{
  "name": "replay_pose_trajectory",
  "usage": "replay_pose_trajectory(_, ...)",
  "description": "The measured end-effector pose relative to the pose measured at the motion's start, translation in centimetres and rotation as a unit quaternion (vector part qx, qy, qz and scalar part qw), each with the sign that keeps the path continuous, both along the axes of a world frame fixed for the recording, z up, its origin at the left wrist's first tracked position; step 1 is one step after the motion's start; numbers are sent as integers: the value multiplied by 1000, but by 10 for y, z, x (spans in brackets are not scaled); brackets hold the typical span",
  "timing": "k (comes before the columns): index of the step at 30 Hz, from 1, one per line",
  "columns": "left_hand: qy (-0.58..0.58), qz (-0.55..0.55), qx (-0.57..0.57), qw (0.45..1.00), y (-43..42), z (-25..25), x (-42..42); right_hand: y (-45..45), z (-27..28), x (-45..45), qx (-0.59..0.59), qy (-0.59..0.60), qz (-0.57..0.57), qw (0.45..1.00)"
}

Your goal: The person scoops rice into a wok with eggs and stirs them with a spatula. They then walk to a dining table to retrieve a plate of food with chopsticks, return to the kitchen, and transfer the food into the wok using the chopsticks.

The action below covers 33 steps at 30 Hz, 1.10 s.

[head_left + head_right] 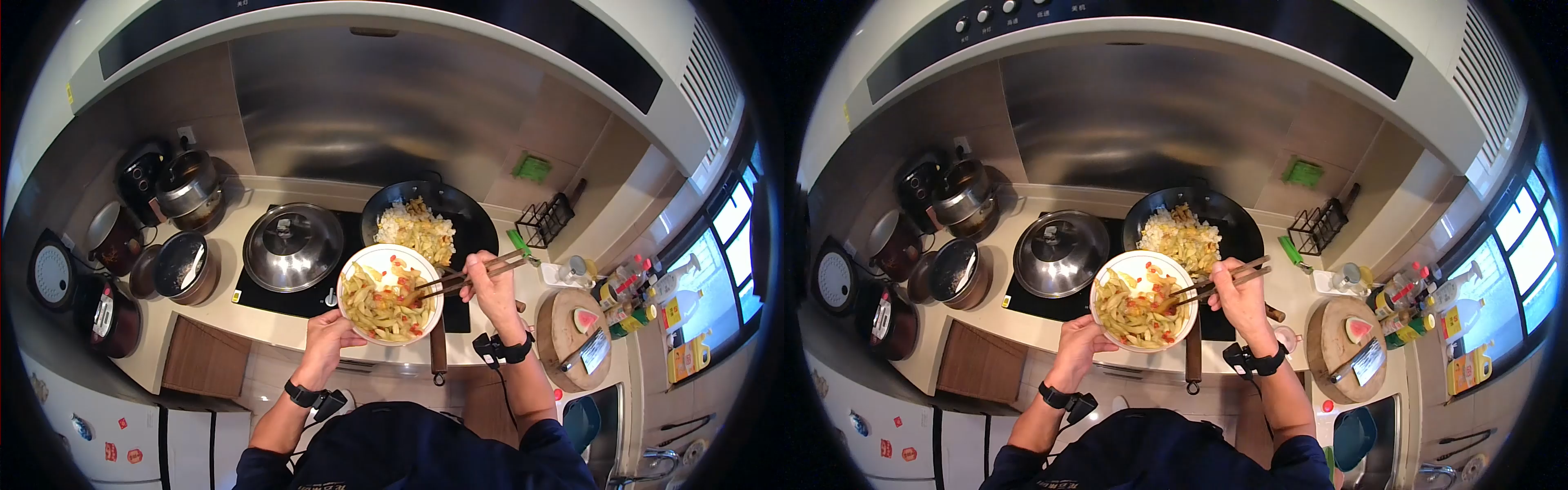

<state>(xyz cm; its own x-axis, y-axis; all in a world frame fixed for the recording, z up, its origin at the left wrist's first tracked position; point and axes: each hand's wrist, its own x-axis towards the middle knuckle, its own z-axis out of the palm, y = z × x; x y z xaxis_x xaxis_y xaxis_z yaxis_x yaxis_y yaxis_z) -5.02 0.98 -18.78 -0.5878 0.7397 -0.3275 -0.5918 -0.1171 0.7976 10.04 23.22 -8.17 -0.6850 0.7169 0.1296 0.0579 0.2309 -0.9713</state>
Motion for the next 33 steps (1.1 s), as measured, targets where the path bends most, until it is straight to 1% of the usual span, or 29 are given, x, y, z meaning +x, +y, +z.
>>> replay_pose_trajectory(1, 3, 2, 0, 1000, 0, 1, 0, 0, 0, 1, 1, 0, -2, 1000)
replay_pose_trajectory(3, 6, 2, -1, 1000, -1, 3, 0, -1, -2, 1, 12, -15, 60, 998)
replay_pose_trajectory(4, 13, 2, -4, 1000, -1, 4, 0, -1, -3, 2, 23, -22, 69, 997)
replay_pose_trajectory(9, 13, 7, -17, 1000, 0, -1, 0, -4, -12, 3, 50, -12, 56, 997)
replay_pose_trajectory(11, -2, 5, -11, 1000, -2, 0, 1, -6, -16, 4, 56, 51, 37, 996)
replay_pose_trajectory(12, -2, 6, -11, 1000, -2, 1, 1, -6, -15, 4, 56, 51, 37, 996)
replay_pose_trajectory(14, -6, 2, -7, 1000, -2, 3, 1, -4, -8, 6, 59, 102, 9, 993)
replay_pose_trajectory(15, -5, 2, -8, 1000, -2, 4, 1, -1, -7, 6, 59, 102, 9, 993)
replay_pose_trajectory(17, -7, 6, -7, 1000, -1, 5, 1, 6, -3, 5, 45, 127, -34, 990)
replay_pose_trajectory(18, -6, 5, -6, 1000, -1, 4, 1, 11, -2, 4, 61, 139, -50, 987)
replay_pose_trajectory(19, -5, 2, -5, 1000, -1, 2, 0, 16, 0, -1, 62, 140, -51, 987)
replay_pose_trajectory(21, -5, -3, -4, 1000, -1, 0, 1, 25, 1, -10, 90, 119, -134, 980)
replay_pose_trajectory(23, -8, 0, -8, 1000, 0, -1, 1, 30, -1, -8, 92, 116, -141, 979)
replay_pose_trajectory(25, -5, 5, -11, 1000, 1, 2, 0, 27, -2, -3, 47, 104, -85, 990)
replay_pose_trajectory(26, -4, 7, -17, 1000, 1, 2, 2, 26, -2, 0, 28, 77, -38, 996)
replay_pose_trajectory(27, -5, 7, -18, 1000, 0, 3, 2, 23, -3, 0, 27, 76, -38, 996)
replay_pose_trajectory(29, 0, 3, -13, 1000, 1, 4, 2, 14, -6, -3, 23, 35, 29, 999)
replay_pose_trajectory(33, -2, -2, -17, 1000, 3, 3, 2, 17, -5, -9, -8, -11, 40, 999)
